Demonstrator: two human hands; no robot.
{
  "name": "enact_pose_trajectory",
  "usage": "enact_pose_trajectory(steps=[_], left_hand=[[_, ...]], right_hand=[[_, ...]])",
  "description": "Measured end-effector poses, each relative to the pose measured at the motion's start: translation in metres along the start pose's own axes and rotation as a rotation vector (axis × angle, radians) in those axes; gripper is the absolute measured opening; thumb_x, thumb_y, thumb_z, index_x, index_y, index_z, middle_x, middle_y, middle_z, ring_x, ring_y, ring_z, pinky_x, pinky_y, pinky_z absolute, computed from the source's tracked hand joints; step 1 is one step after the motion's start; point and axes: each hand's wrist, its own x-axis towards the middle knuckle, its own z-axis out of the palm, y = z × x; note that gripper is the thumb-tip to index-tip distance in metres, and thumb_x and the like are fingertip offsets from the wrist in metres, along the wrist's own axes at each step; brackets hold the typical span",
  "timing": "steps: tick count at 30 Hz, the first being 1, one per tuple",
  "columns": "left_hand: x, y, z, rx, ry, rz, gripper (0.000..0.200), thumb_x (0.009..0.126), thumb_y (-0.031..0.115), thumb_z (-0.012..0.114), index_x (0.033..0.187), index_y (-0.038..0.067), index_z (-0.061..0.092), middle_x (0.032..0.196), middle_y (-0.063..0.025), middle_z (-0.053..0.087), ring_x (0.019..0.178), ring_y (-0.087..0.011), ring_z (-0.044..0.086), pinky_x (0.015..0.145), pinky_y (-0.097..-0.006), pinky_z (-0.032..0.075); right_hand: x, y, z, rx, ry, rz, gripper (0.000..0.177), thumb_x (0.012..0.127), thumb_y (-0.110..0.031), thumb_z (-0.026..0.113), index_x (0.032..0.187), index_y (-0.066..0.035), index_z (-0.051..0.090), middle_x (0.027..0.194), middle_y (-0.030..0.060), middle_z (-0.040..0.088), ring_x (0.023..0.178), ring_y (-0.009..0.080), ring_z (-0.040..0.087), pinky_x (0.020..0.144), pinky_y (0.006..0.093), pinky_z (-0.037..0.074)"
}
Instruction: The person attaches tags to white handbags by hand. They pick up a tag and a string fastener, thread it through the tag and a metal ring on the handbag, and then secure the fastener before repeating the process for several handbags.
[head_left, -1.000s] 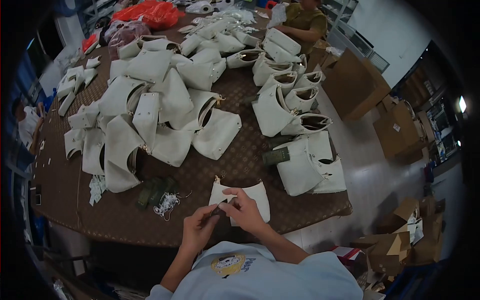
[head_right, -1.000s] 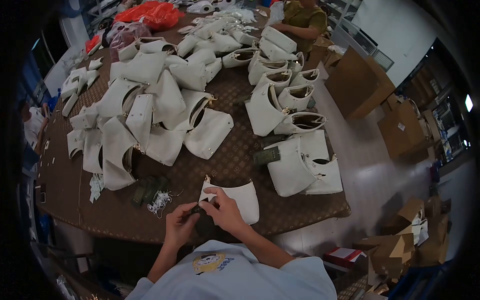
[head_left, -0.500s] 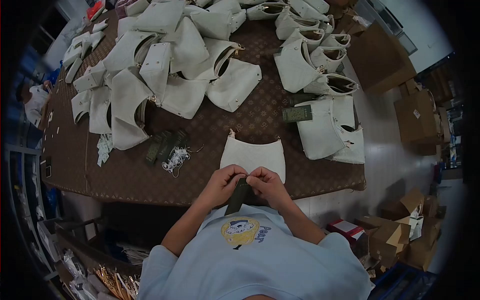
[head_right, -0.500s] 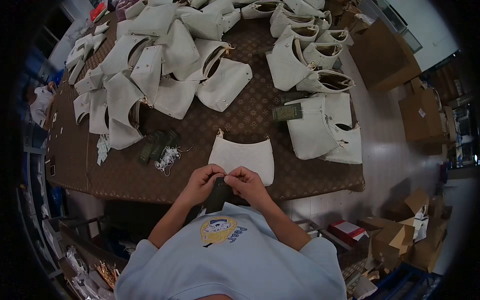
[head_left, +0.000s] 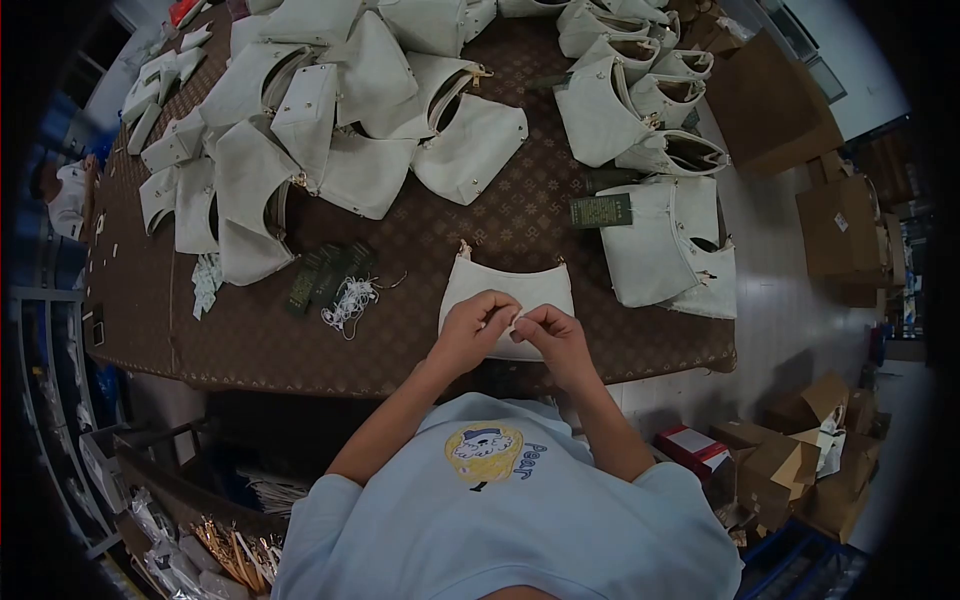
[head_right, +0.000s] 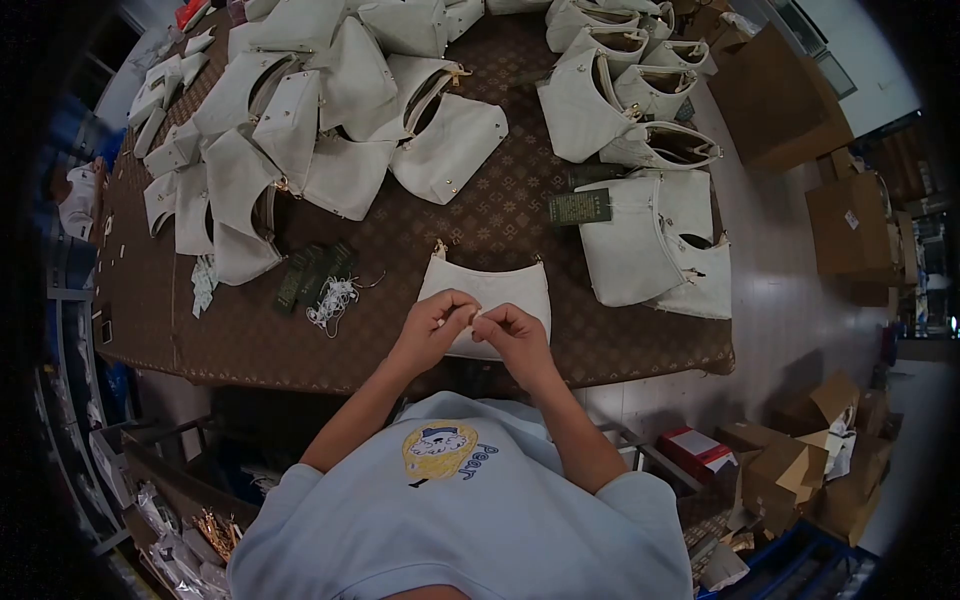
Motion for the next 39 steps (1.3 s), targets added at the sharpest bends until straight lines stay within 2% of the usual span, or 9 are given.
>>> enact_pose_trajectory(steps=[6, 12, 18, 22, 24, 27, 29, 32, 39], left_hand=[[0.080, -0.032, 0.058, 0.707, -0.117, -0.145, 0.048, 0.087, 0.039, 0.048, 0.118, 0.002, 0.051, 0.105, -0.0166, 0.061, 0.101, -0.0322, 0.056, 0.090, -0.0400, 0.037], [0.097, -0.037, 0.072, 0.548, -0.088, -0.238, 0.052, 0.084, 0.052, 0.048, 0.104, 0.005, 0.060, 0.091, -0.0132, 0.064, 0.087, -0.0264, 0.060, 0.080, -0.0341, 0.040], [0.063, 0.015, -0.036, -0.970, 0.222, -0.451, 0.061, 0.084, 0.064, 0.039, 0.066, 0.007, 0.054, 0.058, -0.0012, 0.051, 0.059, -0.0134, 0.050, 0.063, -0.0286, 0.046], [0.031, -0.094, -0.039, -1.570, -0.194, 0.068, 0.060, 0.085, 0.063, 0.035, 0.074, 0.007, 0.054, 0.065, -0.0042, 0.055, 0.063, -0.0181, 0.055, 0.076, -0.0354, 0.050], [0.003, -0.130, -0.050, -1.128, 0.149, -0.475, 0.057, 0.089, 0.057, 0.034, 0.087, 0.005, 0.056, 0.080, -0.0078, 0.061, 0.075, -0.0209, 0.058, 0.083, -0.0372, 0.048], [-0.023, -0.120, -0.060, -1.209, 0.588, -0.530, 0.055, 0.091, 0.054, 0.035, 0.096, 0.003, 0.057, 0.094, -0.0104, 0.062, 0.088, -0.0224, 0.059, 0.083, -0.0369, 0.048], [-0.037, -0.126, -0.060, -1.155, 0.628, -0.475, 0.048, 0.090, 0.045, 0.045, 0.107, 0.001, 0.055, 0.108, -0.0108, 0.058, 0.098, -0.0230, 0.057, 0.086, -0.0362, 0.046], [-0.042, -0.105, -0.058, 0.005, 0.527, -0.258, 0.048, 0.079, 0.024, 0.064, 0.120, 0.002, 0.051, 0.132, -0.0151, 0.041, 0.118, -0.0284, 0.043, 0.099, -0.0370, 0.034], [-0.047, -0.107, -0.074, 0.356, 0.231, -0.087, 0.030, 0.076, 0.018, 0.064, 0.106, 0.013, 0.064, 0.133, -0.0131, 0.041, 0.129, -0.0354, 0.028, 0.105, -0.0420, 0.026]], right_hand=[[-0.014, -0.021, -0.031, 0.144, 0.202, 0.114, 0.015, 0.086, -0.017, 0.059, 0.077, -0.008, 0.051, 0.063, 0.0012, 0.056, 0.046, 0.0070, 0.050, 0.039, 0.0198, 0.036], [-0.040, -0.020, -0.054, 0.239, 0.246, 0.065, 0.014, 0.086, -0.015, 0.058, 0.075, -0.010, 0.050, 0.058, -0.0004, 0.050, 0.041, 0.0053, 0.041, 0.034, 0.0191, 0.029], [-0.052, -0.016, -0.077, 0.406, 0.177, -0.028, 0.017, 0.087, -0.015, 0.057, 0.074, -0.010, 0.047, 0.057, -0.0010, 0.047, 0.040, 0.0049, 0.037, 0.034, 0.0181, 0.025], [-0.043, -0.024, -0.050, 0.287, 0.169, 0.172, 0.015, 0.086, -0.015, 0.059, 0.075, -0.008, 0.051, 0.060, -0.0013, 0.048, 0.044, 0.0043, 0.039, 0.035, 0.0181, 0.026], [-0.038, -0.031, -0.030, 0.195, 0.069, 0.296, 0.010, 0.085, -0.015, 0.060, 0.085, -0.005, 0.059, 0.067, -0.0009, 0.053, 0.052, 0.0045, 0.044, 0.040, 0.0182, 0.032], [-0.039, -0.024, -0.012, 0.033, -0.046, 0.381, 0.016, 0.085, -0.016, 0.060, 0.095, -0.003, 0.063, 0.078, 0.0015, 0.059, 0.061, 0.0063, 0.050, 0.050, 0.0198, 0.043], [-0.045, -0.020, 0.004, -0.007, -0.142, 0.423, 0.018, 0.085, -0.016, 0.060, 0.097, -0.002, 0.062, 0.082, 0.0027, 0.061, 0.064, 0.0072, 0.052, 0.055, 0.0214, 0.047], [-0.046, -0.016, 0.036, 0.039, -0.332, 0.519, 0.018, 0.085, -0.014, 0.060, 0.096, 0.000, 0.063, 0.088, 0.0054, 0.062, 0.068, 0.0095, 0.056, 0.063, 0.0253, 0.051], [0.024, 0.017, 0.077, -0.178, -0.142, 0.123, 0.038, 0.080, -0.008, 0.062, 0.117, -0.004, 0.056, 0.086, 0.0044, 0.063, 0.076, 0.0116, 0.058, 0.072, 0.0245, 0.047]])
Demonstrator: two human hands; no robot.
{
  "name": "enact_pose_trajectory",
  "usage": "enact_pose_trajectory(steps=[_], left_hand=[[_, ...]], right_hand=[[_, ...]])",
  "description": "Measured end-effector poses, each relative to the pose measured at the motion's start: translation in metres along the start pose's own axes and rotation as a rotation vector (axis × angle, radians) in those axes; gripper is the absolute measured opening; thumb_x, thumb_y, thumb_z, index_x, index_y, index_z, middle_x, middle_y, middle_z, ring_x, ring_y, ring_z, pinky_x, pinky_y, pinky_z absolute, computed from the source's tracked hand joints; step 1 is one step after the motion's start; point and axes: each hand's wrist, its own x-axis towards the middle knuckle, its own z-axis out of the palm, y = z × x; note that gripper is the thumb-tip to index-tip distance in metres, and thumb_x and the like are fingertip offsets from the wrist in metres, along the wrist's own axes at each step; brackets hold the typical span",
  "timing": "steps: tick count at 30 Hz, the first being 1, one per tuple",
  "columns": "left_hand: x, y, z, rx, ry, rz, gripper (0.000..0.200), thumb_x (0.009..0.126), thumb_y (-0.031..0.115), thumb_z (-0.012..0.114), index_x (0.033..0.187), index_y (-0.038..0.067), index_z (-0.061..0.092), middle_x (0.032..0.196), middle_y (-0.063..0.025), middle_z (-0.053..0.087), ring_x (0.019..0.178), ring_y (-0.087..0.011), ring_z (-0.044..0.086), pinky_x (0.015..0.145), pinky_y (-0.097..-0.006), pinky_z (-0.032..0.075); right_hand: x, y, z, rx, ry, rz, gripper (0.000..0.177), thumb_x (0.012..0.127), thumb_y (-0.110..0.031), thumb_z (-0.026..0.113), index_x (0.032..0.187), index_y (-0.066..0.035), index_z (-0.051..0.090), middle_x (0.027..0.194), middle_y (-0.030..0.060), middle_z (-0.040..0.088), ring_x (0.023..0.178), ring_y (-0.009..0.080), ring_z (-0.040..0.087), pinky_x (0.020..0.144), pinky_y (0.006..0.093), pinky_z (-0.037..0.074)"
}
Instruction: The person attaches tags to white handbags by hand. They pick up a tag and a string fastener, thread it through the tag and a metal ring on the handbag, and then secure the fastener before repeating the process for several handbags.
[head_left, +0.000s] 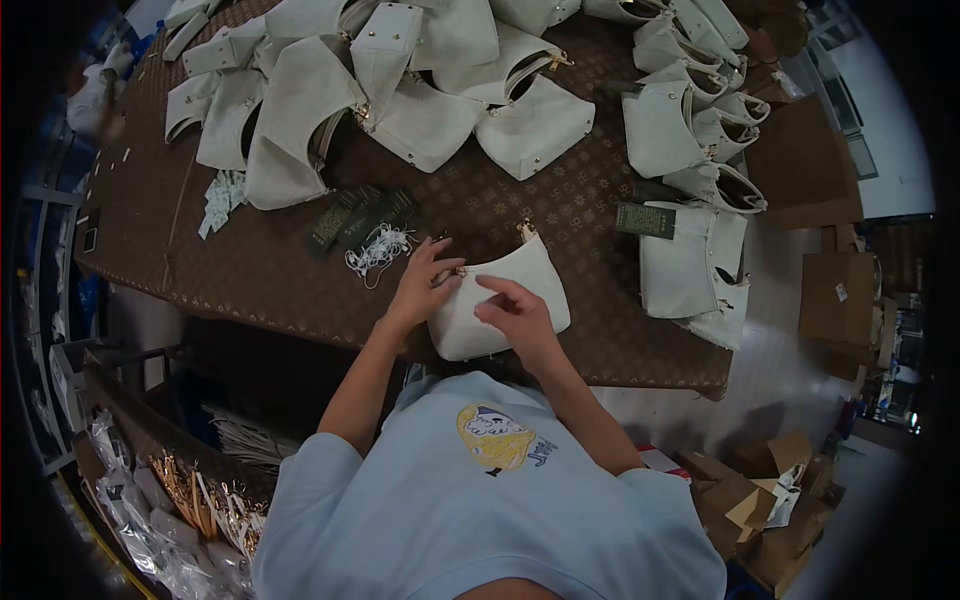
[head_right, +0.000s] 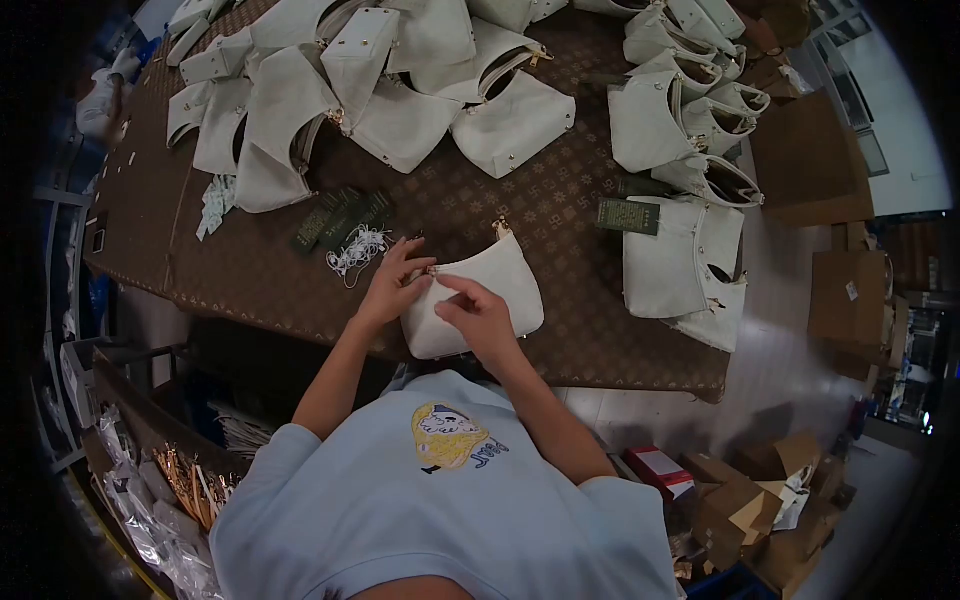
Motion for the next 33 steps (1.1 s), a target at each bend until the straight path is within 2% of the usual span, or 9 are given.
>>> enact_pose_trajectory(steps=[6, 12, 17, 24, 27, 29, 30, 31, 33], left_hand=[[0.002, -0.017, 0.003, -0.144, 0.029, 0.027, 0.029, 0.074, 0.009, 0.060, 0.103, 0.014, 0.065, 0.132, -0.0109, 0.044, 0.130, -0.0360, 0.027, 0.104, -0.0436, 0.027], [0.008, -0.018, -0.002, -0.120, 0.026, 0.079, 0.027, 0.075, 0.006, 0.058, 0.100, 0.012, 0.065, 0.120, -0.0091, 0.053, 0.123, -0.0338, 0.037, 0.101, -0.0407, 0.032], [0.037, -0.020, -0.018, 0.017, -0.216, 0.060, 0.025, 0.079, 0.012, 0.055, 0.102, 0.011, 0.064, 0.100, -0.0087, 0.063, 0.101, -0.0257, 0.055, 0.086, -0.0340, 0.042], [0.059, -0.020, -0.020, 0.056, -0.495, -0.004, 0.023, 0.079, 0.023, 0.056, 0.095, 0.011, 0.066, 0.089, -0.0084, 0.066, 0.081, -0.0248, 0.062, 0.075, -0.0339, 0.047], [0.056, -0.022, -0.014, 0.016, -0.429, -0.019, 0.020, 0.078, 0.022, 0.058, 0.091, 0.009, 0.067, 0.084, -0.0092, 0.066, 0.080, -0.0255, 0.062, 0.074, -0.0344, 0.047], [0.052, -0.021, -0.013, -0.135, -0.167, -0.063, 0.018, 0.078, 0.019, 0.060, 0.089, 0.008, 0.067, 0.085, -0.0087, 0.064, 0.080, -0.0235, 0.060, 0.075, -0.0320, 0.046], [0.049, -0.018, -0.013, -0.134, -0.174, -0.067, 0.018, 0.078, 0.019, 0.060, 0.089, 0.008, 0.067, 0.085, -0.0087, 0.064, 0.080, -0.0235, 0.060, 0.075, -0.0320, 0.046], [0.044, -0.012, -0.014, -0.178, -0.063, 0.051, 0.016, 0.080, 0.017, 0.060, 0.090, 0.006, 0.065, 0.087, -0.0076, 0.060, 0.084, -0.0201, 0.057, 0.077, -0.0292, 0.045], [0.039, -0.007, -0.010, -0.219, 0.048, 0.172, 0.014, 0.082, 0.015, 0.059, 0.090, 0.004, 0.064, 0.089, -0.0065, 0.057, 0.087, -0.0167, 0.055, 0.078, -0.0264, 0.043]], right_hand=[[0.039, 0.020, 0.022, -0.682, 0.261, -0.149, 0.065, 0.073, -0.016, 0.068, 0.132, -0.013, 0.040, 0.073, 0.0024, 0.062, 0.069, 0.0140, 0.060, 0.069, 0.0283, 0.046], [0.055, 0.027, 0.024, -0.865, 0.257, -0.071, 0.072, 0.074, -0.017, 0.066, 0.136, -0.014, 0.031, 0.074, 0.0030, 0.062, 0.072, 0.0189, 0.061, 0.068, 0.0322, 0.046], [0.070, 0.021, 0.027, -1.005, 0.216, -0.044, 0.072, 0.077, -0.019, 0.063, 0.138, -0.015, 0.025, 0.079, 0.0076, 0.064, 0.075, 0.0266, 0.062, 0.067, 0.0391, 0.046], [0.078, 0.028, 0.024, -1.090, 0.164, -0.004, 0.073, 0.078, -0.019, 0.061, 0.139, -0.014, 0.021, 0.083, 0.0106, 0.064, 0.079, 0.0293, 0.061, 0.068, 0.0412, 0.046], [0.075, 0.029, 0.022, -1.031, 0.190, -0.082, 0.070, 0.076, -0.022, 0.063, 0.136, -0.012, 0.029, 0.085, 0.0118, 0.064, 0.080, 0.0290, 0.060, 0.069, 0.0403, 0.046], [0.079, 0.038, 0.013, -0.906, 0.230, -0.201, 0.062, 0.077, -0.023, 0.064, 0.131, -0.010, 0.037, 0.085, 0.0095, 0.064, 0.080, 0.0253, 0.060, 0.068, 0.0369, 0.046], [0.080, 0.037, 0.012, -0.780, 0.271, -0.320, 0.055, 0.078, -0.024, 0.065, 0.126, -0.007, 0.045, 0.085, 0.0073, 0.064, 0.079, 0.0215, 0.059, 0.068, 0.0335, 0.046], [0.080, 0.034, 0.011, -0.776, 0.274, -0.313, 0.055, 0.078, -0.024, 0.065, 0.126, -0.007, 0.045, 0.085, 0.0073, 0.064, 0.079, 0.0215, 0.059, 0.068, 0.0335, 0.046], [0.082, 0.021, 0.008, 0.013, 0.011, 0.046, 0.034, 0.080, -0.023, 0.065, 0.107, -0.004, 0.059, 0.082, 0.0009, 0.063, 0.072, 0.0109, 0.055, 0.060, 0.0241, 0.043]])
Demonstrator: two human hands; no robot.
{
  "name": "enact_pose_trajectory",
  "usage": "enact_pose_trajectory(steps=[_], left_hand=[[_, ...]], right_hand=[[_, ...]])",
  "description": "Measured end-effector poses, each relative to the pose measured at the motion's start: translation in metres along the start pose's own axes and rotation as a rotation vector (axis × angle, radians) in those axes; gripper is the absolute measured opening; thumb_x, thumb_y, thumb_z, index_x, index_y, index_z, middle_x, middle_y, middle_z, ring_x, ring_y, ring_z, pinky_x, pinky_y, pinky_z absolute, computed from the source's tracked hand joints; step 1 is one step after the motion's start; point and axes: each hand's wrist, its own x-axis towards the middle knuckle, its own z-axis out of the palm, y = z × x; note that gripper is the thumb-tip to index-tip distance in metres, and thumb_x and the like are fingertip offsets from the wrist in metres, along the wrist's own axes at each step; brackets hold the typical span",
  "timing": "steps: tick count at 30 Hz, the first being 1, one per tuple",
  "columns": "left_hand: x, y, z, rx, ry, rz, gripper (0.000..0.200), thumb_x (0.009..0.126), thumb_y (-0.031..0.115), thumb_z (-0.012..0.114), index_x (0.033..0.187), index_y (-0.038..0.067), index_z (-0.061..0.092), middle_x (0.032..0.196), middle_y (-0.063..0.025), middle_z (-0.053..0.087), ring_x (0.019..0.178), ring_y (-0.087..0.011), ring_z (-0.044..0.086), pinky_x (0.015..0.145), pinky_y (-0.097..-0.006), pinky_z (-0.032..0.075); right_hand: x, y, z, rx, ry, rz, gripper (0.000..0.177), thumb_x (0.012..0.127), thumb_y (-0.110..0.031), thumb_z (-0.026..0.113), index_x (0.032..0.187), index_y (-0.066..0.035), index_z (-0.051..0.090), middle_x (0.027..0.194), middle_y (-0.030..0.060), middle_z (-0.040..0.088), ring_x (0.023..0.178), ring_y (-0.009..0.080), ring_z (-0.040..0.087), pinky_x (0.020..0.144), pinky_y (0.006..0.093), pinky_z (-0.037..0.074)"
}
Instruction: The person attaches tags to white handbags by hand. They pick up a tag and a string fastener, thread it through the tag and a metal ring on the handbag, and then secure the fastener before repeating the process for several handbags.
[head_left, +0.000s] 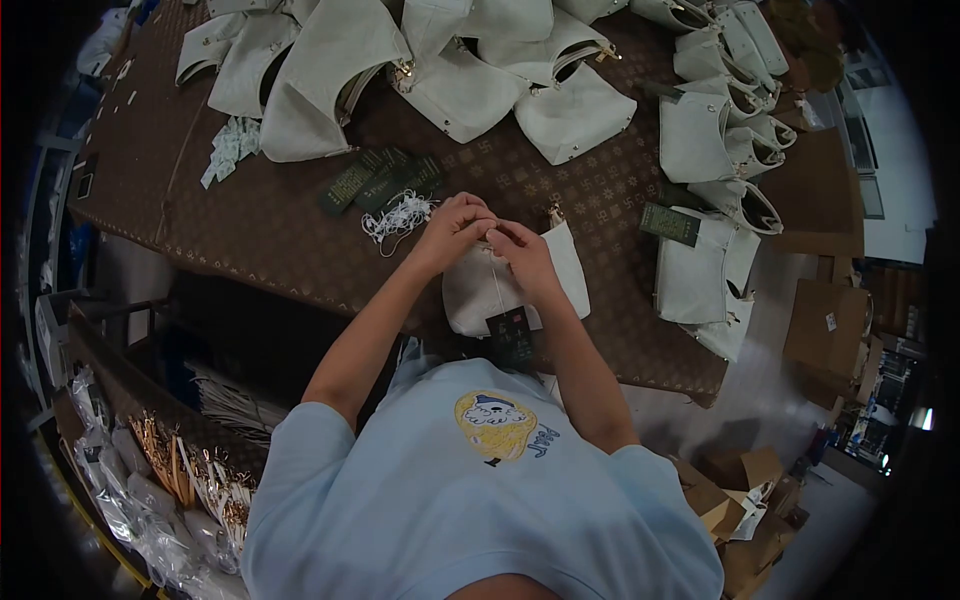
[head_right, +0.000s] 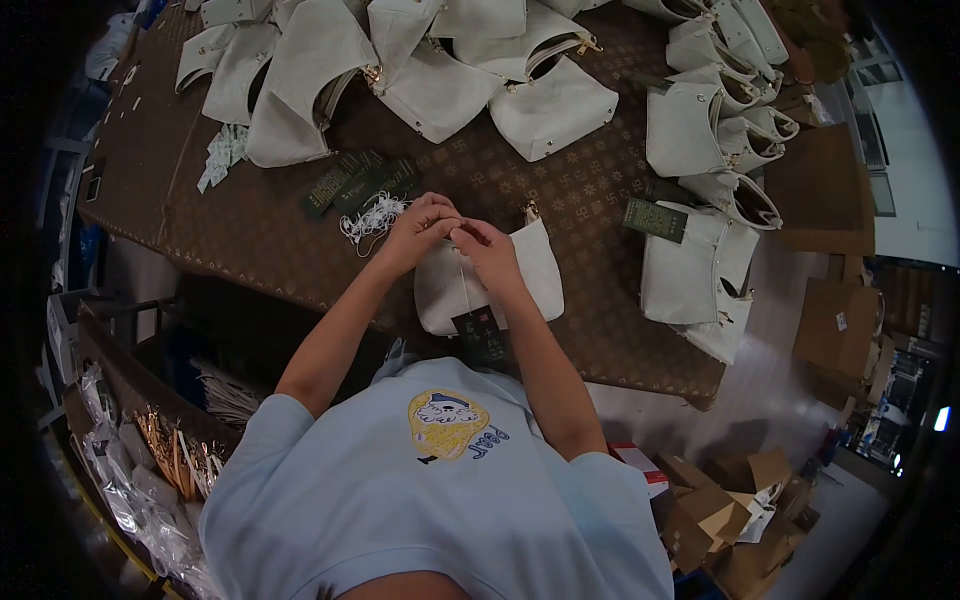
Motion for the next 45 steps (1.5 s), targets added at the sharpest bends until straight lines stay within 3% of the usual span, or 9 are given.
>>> enact_pose_trajectory(steps=[6, 8, 13, 18, 25, 28, 30, 33, 45], left_hand=[[-0.008, 0.010, 0.016, -0.400, 0.122, -0.211, 0.017, 0.081, 0.016, 0.061, 0.090, 0.003, 0.063, 0.089, -0.0063, 0.053, 0.086, -0.0181, 0.052, 0.077, -0.0290, 0.042], [-0.019, 0.034, 0.016, 0.186, 0.260, -0.103, 0.021, 0.078, 0.020, 0.064, 0.092, 0.005, 0.064, 0.084, -0.0085, 0.054, 0.082, -0.0201, 0.053, 0.075, -0.0319, 0.040], [-0.071, 0.112, 0.042, 0.621, -0.096, -0.045, 0.055, 0.065, 0.043, 0.071, 0.105, 0.008, 0.059, 0.089, -0.0091, 0.055, 0.079, -0.0204, 0.052, 0.073, -0.0336, 0.036], [-0.088, 0.114, 0.087, 0.830, -0.216, -0.116, 0.091, 0.065, 0.049, 0.067, 0.128, -0.007, 0.035, 0.131, -0.0235, 0.035, 0.117, -0.0354, 0.039, 0.085, -0.0400, 0.036], [-0.091, 0.104, 0.099, 0.926, -0.155, -0.135, 0.073, 0.071, 0.024, 0.063, 0.127, -0.014, 0.033, 0.134, -0.0272, 0.032, 0.122, -0.0427, 0.034, 0.101, -0.0471, 0.027], [-0.085, 0.100, 0.062, 0.449, -0.135, -0.211, 0.060, 0.073, 0.007, 0.055, 0.128, -0.009, 0.036, 0.128, -0.0251, 0.041, 0.114, -0.0376, 0.045, 0.095, -0.0391, 0.037], [-0.074, 0.104, 0.027, -0.065, -0.123, -0.642, 0.056, 0.074, 0.000, 0.052, 0.129, 0.000, 0.041, 0.120, -0.0201, 0.050, 0.105, -0.0301, 0.054, 0.088, -0.0303, 0.044], [-0.081, 0.058, 0.015, -0.578, 0.054, -0.526, 0.054, 0.075, 0.001, 0.055, 0.128, 0.009, 0.046, 0.118, -0.0148, 0.051, 0.103, -0.0245, 0.055, 0.083, -0.0288, 0.045], [-0.074, 0.054, 0.027, 0.416, 0.012, -0.354, 0.027, 0.070, 0.024, 0.069, 0.091, 0.008, 0.067, 0.097, -0.0081, 0.055, 0.089, -0.0226, 0.054, 0.076, -0.0353, 0.042]], right_hand=[[0.000, 0.006, -0.004, 0.215, 0.079, 0.120, 0.015, 0.082, -0.020, 0.064, 0.088, -0.006, 0.062, 0.075, -0.0013, 0.060, 0.064, 0.0036, 0.050, 0.048, 0.0176, 0.036], [0.000, 0.008, -0.009, 0.154, 0.074, 0.090, 0.014, 0.082, -0.019, 0.064, 0.087, -0.006, 0.061, 0.074, -0.0011, 0.060, 0.063, 0.0042, 0.050, 0.048, 0.0180, 0.037], [0.000, 0.015, -0.014, 0.096, 0.095, 0.063, 0.014, 0.082, -0.018, 0.064, 0.088, -0.006, 0.060, 0.073, -0.0002, 0.059, 0.061, 0.0065, 0.053, 0.048, 0.0199, 0.040], [-0.001, 0.013, -0.012, 0.104, 0.090, 0.110, 0.016, 0.082, -0.017, 0.064, 0.088, -0.004, 0.058, 0.073, 0.0018, 0.059, 0.062, 0.0085, 0.053, 0.052, 0.0225, 0.045], [-0.002, 0.009, -0.020, 0.166, 0.043, 0.109, 0.015, 0.083, -0.018, 0.063, 0.088, -0.005, 0.058, 0.075, 0.0023, 0.059, 0.062, 0.0089, 0.054, 0.054, 0.0230, 0.046], [-0.008, 0.003, -0.024, 0.079, 0.047, 0.114, 0.014, 0.083, -0.017, 0.063, 0.088, -0.005, 0.058, 0.075, 0.0017, 0.059, 0.063, 0.0076, 0.053, 0.054, 0.0218, 0.044], [-0.010, 0.009, -0.029, -0.015, -0.085, -0.005, 0.012, 0.083, -0.017, 0.062, 0.085, -0.005, 0.059, 0.071, -0.0014, 0.058, 0.060, 0.0052, 0.051, 0.051, 0.0198, 0.041], [-0.017, 0.012, -0.037, -0.185, -0.262, 0.031, 0.012, 0.082, -0.016, 0.062, 0.083, -0.004, 0.059, 0.065, -0.0018, 0.057, 0.058, 0.0046, 0.050, 0.050, 0.0203, 0.039], [-0.028, 0.007, -0.025, -0.455, -0.167, 0.085, 0.013, 0.079, -0.015, 0.060, 0.081, -0.002, 0.061, 0.061, 0.0041, 0.060, 0.051, 0.0098, 0.055, 0.048, 0.0249, 0.044]])
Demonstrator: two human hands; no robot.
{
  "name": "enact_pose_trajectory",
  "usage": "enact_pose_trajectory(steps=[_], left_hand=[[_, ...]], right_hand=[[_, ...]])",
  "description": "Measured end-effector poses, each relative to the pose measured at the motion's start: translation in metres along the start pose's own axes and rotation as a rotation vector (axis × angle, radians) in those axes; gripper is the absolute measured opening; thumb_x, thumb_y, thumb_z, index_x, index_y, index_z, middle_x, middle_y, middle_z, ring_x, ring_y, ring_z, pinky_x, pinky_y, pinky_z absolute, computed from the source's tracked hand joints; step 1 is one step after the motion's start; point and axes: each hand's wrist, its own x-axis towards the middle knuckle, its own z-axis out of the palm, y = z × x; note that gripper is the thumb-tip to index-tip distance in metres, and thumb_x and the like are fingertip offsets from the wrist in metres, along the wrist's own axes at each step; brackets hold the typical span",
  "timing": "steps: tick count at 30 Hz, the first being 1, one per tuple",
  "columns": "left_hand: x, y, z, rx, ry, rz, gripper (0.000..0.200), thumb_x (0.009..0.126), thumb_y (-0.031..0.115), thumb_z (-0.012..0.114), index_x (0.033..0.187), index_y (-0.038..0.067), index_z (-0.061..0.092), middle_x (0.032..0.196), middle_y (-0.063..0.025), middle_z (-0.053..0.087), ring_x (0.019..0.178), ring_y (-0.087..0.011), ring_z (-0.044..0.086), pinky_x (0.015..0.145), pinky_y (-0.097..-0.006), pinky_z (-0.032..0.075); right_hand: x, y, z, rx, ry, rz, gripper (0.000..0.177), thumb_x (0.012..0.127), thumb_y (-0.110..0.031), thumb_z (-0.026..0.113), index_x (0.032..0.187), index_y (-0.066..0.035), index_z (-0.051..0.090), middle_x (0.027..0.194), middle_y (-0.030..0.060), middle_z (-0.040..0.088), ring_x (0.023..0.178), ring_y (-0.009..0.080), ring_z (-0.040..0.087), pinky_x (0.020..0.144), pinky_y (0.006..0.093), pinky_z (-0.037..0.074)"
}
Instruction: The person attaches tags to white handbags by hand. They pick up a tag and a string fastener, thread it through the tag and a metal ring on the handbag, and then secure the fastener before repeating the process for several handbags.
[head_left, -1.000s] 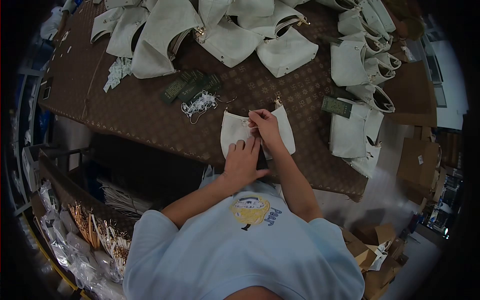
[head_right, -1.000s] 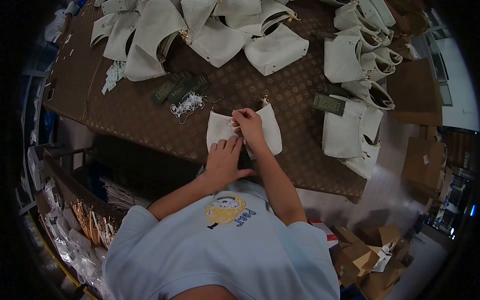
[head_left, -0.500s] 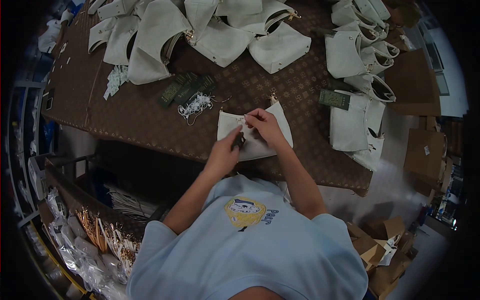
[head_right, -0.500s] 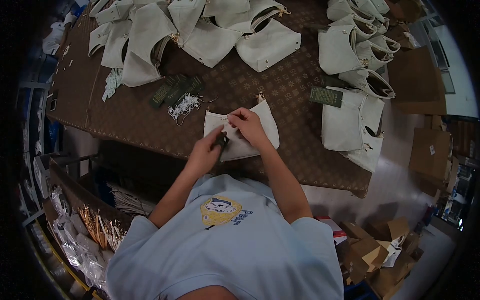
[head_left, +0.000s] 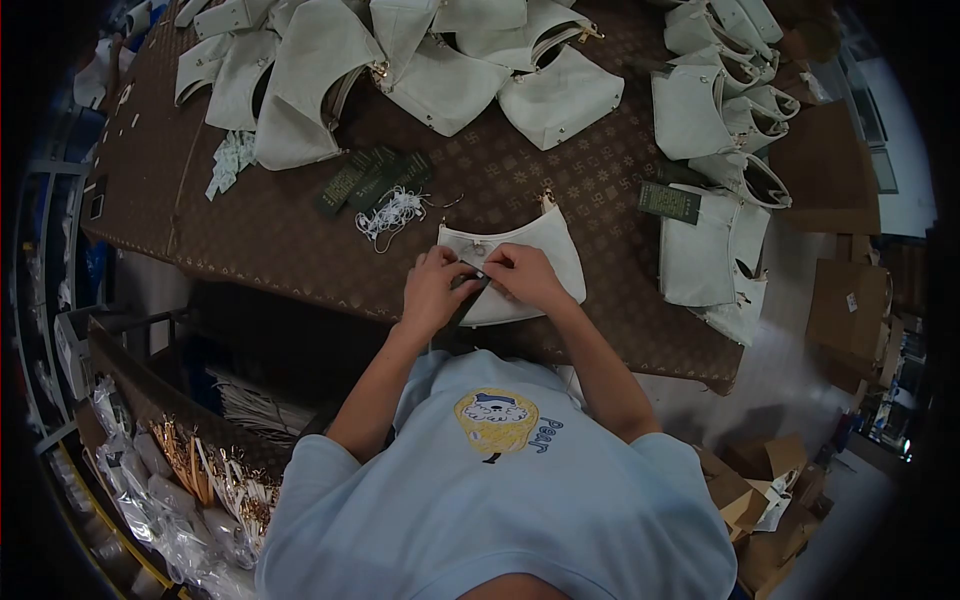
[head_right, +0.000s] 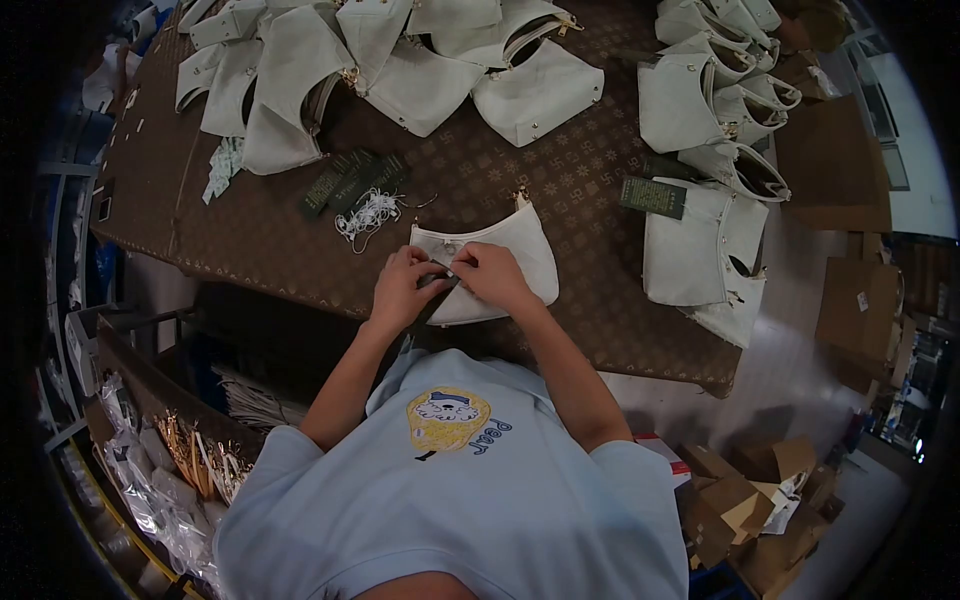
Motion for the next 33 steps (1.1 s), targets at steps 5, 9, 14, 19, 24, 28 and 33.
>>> enact_pose_trajectory(steps=[5, 9, 14, 19, 24, 28, 33], left_hand=[[0.014, 0.007, 0.002, 0.317, 0.017, 0.115, 0.023, 0.068, 0.029, 0.070, 0.080, 0.010, 0.068, 0.084, -0.0062, 0.057, 0.082, -0.0225, 0.054, 0.072, -0.0369, 0.037], [0.025, 0.003, 0.010, 0.401, -0.038, 0.169, 0.016, 0.068, 0.026, 0.067, 0.069, 0.010, 0.065, 0.072, -0.0057, 0.060, 0.074, -0.0230, 0.058, 0.070, -0.0367, 0.037], [0.031, 0.011, 0.007, 0.567, -0.117, 0.251, 0.010, 0.068, 0.018, 0.060, 0.063, 0.010, 0.063, 0.065, -0.0090, 0.061, 0.066, -0.0245, 0.060, 0.069, -0.0381, 0.037], [0.037, 0.012, 0.009, 0.667, -0.228, 0.422, 0.008, 0.067, 0.012, 0.057, 0.061, 0.010, 0.063, 0.061, -0.0077, 0.061, 0.061, -0.0237, 0.060, 0.070, -0.0384, 0.037], [0.036, -0.004, 0.009, 0.525, -0.125, 0.448, 0.007, 0.066, 0.012, 0.057, 0.061, 0.010, 0.062, 0.061, -0.0086, 0.060, 0.062, -0.0254, 0.060, 0.070, -0.0386, 0.037], [0.039, -0.006, 0.005, 0.541, -0.193, 0.416, 0.005, 0.062, 0.008, 0.057, 0.065, 0.008, 0.060, 0.067, -0.0079, 0.060, 0.071, -0.0236, 0.059, 0.072, -0.0365, 0.036], [0.041, -0.016, -0.003, 0.383, -0.184, 0.443, 0.008, 0.064, 0.010, 0.058, 0.070, 0.008, 0.061, 0.071, -0.0085, 0.060, 0.076, -0.0232, 0.058, 0.076, -0.0361, 0.036]], right_hand=[[0.001, 0.006, 0.000, 0.040, 0.003, 0.014, 0.014, 0.080, -0.015, 0.060, 0.082, -0.001, 0.060, 0.062, 0.0041, 0.060, 0.050, 0.0091, 0.054, 0.046, 0.0240, 0.043], [0.000, 0.007, 0.000, 0.090, 0.036, 0.048, 0.015, 0.080, -0.015, 0.060, 0.084, -0.001, 0.060, 0.063, 0.0045, 0.060, 0.050, 0.0087, 0.054, 0.044, 0.0234, 0.042], [0.001, 0.007, 0.000, 0.091, 0.061, 0.039, 0.015, 0.081, -0.016, 0.060, 0.084, -0.001, 0.060, 0.063, 0.0043, 0.060, 0.050, 0.0090, 0.054, 0.044, 0.0238, 0.043], [-0.001, 0.002, -0.002, -0.034, 0.072, 0.011, 0.015, 0.081, -0.017, 0.060, 0.083, -0.001, 0.061, 0.062, 0.0048, 0.060, 0.050, 0.0094, 0.055, 0.044, 0.0239, 0.043], [-0.003, 0.003, 0.000, 0.069, 0.085, 0.033, 0.016, 0.080, -0.017, 0.060, 0.081, -0.002, 0.060, 0.063, 0.0050, 0.061, 0.051, 0.0090, 0.056, 0.045, 0.0235, 0.043], [-0.004, 0.003, 0.001, 0.047, 0.092, 0.037, 0.015, 0.080, -0.017, 0.060, 0.080, -0.002, 0.060, 0.062, 0.0045, 0.061, 0.050, 0.0089, 0.055, 0.045, 0.0236, 0.043], [-0.004, 0.000, 0.001, 0.059, 0.092, 0.051, 0.014, 0.080, -0.016, 0.060, 0.081, -0.003, 0.059, 0.062, 0.0040, 0.060, 0.050, 0.0089, 0.055, 0.045, 0.0234, 0.042]])
